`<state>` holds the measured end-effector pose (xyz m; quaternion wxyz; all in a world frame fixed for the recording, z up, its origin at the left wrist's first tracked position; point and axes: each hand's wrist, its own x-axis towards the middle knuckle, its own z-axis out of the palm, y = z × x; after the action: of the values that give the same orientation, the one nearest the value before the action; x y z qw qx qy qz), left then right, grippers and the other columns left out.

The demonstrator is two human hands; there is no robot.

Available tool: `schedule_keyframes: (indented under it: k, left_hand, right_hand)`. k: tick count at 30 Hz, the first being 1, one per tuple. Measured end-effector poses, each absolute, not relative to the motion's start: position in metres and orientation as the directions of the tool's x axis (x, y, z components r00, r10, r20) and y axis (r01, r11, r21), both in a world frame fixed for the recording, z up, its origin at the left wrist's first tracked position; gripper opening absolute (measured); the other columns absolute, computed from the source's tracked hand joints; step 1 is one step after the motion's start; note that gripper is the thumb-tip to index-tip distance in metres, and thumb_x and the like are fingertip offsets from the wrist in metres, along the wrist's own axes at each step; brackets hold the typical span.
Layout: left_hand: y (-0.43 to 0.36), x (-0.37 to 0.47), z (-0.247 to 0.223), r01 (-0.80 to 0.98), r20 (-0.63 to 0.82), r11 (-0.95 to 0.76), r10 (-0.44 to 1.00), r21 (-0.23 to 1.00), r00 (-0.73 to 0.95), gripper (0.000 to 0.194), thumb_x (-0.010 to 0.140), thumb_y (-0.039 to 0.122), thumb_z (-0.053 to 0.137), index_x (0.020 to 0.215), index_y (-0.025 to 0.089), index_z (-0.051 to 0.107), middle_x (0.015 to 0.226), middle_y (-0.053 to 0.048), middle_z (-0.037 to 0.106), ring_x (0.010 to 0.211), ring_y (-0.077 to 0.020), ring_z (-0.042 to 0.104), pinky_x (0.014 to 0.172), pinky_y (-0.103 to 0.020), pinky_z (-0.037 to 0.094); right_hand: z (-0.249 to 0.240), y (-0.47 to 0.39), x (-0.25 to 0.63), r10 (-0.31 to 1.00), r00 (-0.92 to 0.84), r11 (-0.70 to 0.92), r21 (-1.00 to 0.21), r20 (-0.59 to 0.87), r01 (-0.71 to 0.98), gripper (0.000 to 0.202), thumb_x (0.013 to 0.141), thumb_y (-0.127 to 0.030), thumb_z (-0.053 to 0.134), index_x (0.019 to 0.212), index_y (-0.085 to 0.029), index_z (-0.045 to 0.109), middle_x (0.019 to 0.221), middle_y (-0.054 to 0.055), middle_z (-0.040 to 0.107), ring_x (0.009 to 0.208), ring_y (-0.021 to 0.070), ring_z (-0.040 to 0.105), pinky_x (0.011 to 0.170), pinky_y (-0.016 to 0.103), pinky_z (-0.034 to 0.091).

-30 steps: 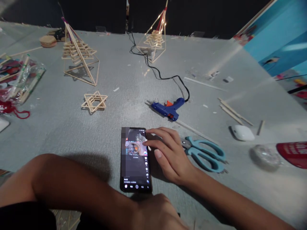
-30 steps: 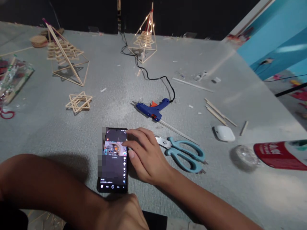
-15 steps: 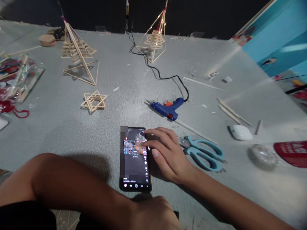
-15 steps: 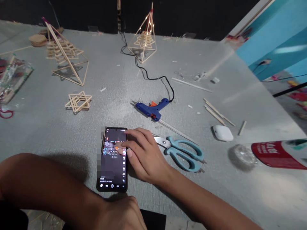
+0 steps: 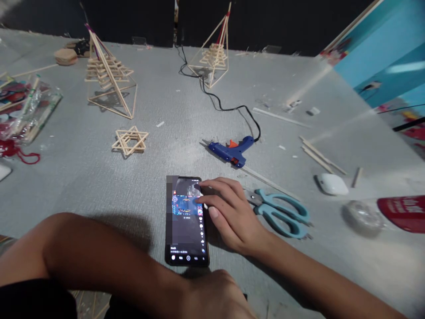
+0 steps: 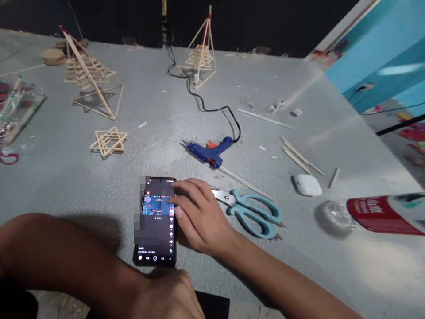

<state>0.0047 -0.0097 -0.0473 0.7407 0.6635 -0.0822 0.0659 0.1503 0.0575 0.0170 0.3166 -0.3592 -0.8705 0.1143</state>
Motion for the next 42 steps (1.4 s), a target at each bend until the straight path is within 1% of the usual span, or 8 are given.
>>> schedule_keyframes:
  k: [9,16,20,22,29,31,36,42]
  left_hand:
    - [-0.032,-0.008,-0.045,-0.063,0.042,0.115,0.175,0.991,0.984,0.043,0.08,0.009,0.053,0.048,0.02,0.027,0.039,0.005,0.028,0.038,-0.0064,0.038,0.044,-0.017,0.038]
    - [-0.014,0.003,-0.052,-0.291,0.29,0.115,0.024,0.95,0.957,0.034,0.084,0.01,0.053,0.052,0.018,0.044,0.044,0.004,0.044,0.039,-0.0054,0.039,0.043,-0.018,0.034]
    - [-0.029,0.0,-0.053,-0.046,0.031,0.141,0.105,0.989,0.994,0.041,0.08,0.011,0.056,0.048,0.02,0.031,0.038,0.005,0.034,0.039,-0.0063,0.042,0.045,-0.016,0.039]
    - [-0.036,-0.002,-0.052,-0.007,-0.015,0.141,0.153,0.99,0.988,0.044,0.078,0.01,0.056,0.048,0.02,0.026,0.036,0.005,0.029,0.039,-0.0069,0.043,0.047,-0.016,0.041]
    - [-0.021,0.002,-0.052,-0.344,0.333,0.083,0.122,0.935,0.935,0.035,0.082,0.008,0.053,0.051,0.018,0.04,0.042,0.005,0.039,0.038,-0.0053,0.036,0.041,-0.018,0.031]
    - [-0.021,0.001,-0.048,-0.291,0.277,0.105,0.13,0.951,0.952,0.035,0.081,0.007,0.054,0.051,0.018,0.039,0.042,0.005,0.038,0.038,-0.0054,0.037,0.042,-0.018,0.032]
    - [-0.034,-0.01,-0.031,0.034,-0.085,0.199,0.254,0.979,0.963,0.038,0.074,0.005,0.056,0.05,0.019,0.03,0.043,0.003,0.034,0.045,-0.008,0.048,0.052,-0.018,0.045]
    - [-0.032,-0.013,-0.014,0.043,-0.112,0.198,0.351,0.979,0.93,0.035,0.072,0.005,0.059,0.051,0.019,0.035,0.043,0.004,0.034,0.045,-0.0096,0.051,0.053,-0.02,0.046]
  right_hand:
    - [0.016,0.057,0.151,0.697,-0.543,0.717,-0.434,0.468,0.546,0.026,0.1,-0.015,0.042,0.115,-0.017,0.063,0.131,0.012,0.061,0.125,0.0281,0.051,0.109,0.05,0.04]
    - [0.016,0.058,0.151,0.696,-0.549,0.718,-0.435,0.463,0.544,0.026,0.101,-0.015,0.041,0.115,-0.016,0.063,0.13,0.012,0.06,0.125,0.0279,0.05,0.108,0.051,0.04]
    - [0.017,0.058,0.151,0.701,-0.548,0.713,-0.426,0.456,0.557,0.025,0.101,-0.016,0.041,0.114,-0.017,0.062,0.13,0.012,0.061,0.124,0.0279,0.05,0.107,0.051,0.042]
    - [0.017,0.058,0.15,0.701,-0.549,0.713,-0.424,0.456,0.558,0.025,0.101,-0.016,0.041,0.114,-0.017,0.062,0.13,0.013,0.061,0.124,0.0279,0.051,0.107,0.051,0.042]
    - [0.018,0.058,0.15,0.701,-0.544,0.713,-0.426,0.461,0.558,0.026,0.1,-0.016,0.042,0.113,-0.017,0.063,0.129,0.012,0.062,0.123,0.0284,0.052,0.106,0.051,0.043]
    - [0.018,0.058,0.15,0.705,-0.546,0.709,-0.429,0.453,0.559,0.025,0.1,-0.015,0.042,0.113,-0.016,0.064,0.129,0.013,0.062,0.123,0.0285,0.051,0.107,0.051,0.042]
    - [0.018,0.058,0.15,0.706,-0.538,0.708,-0.439,0.461,0.554,0.025,0.099,-0.015,0.043,0.113,-0.016,0.064,0.128,0.013,0.063,0.122,0.0283,0.052,0.106,0.05,0.044]
    - [0.017,0.057,0.152,0.719,-0.533,0.695,-0.454,0.446,0.557,0.027,0.1,-0.018,0.042,0.114,-0.02,0.064,0.129,0.011,0.064,0.123,0.0288,0.053,0.106,0.052,0.044]
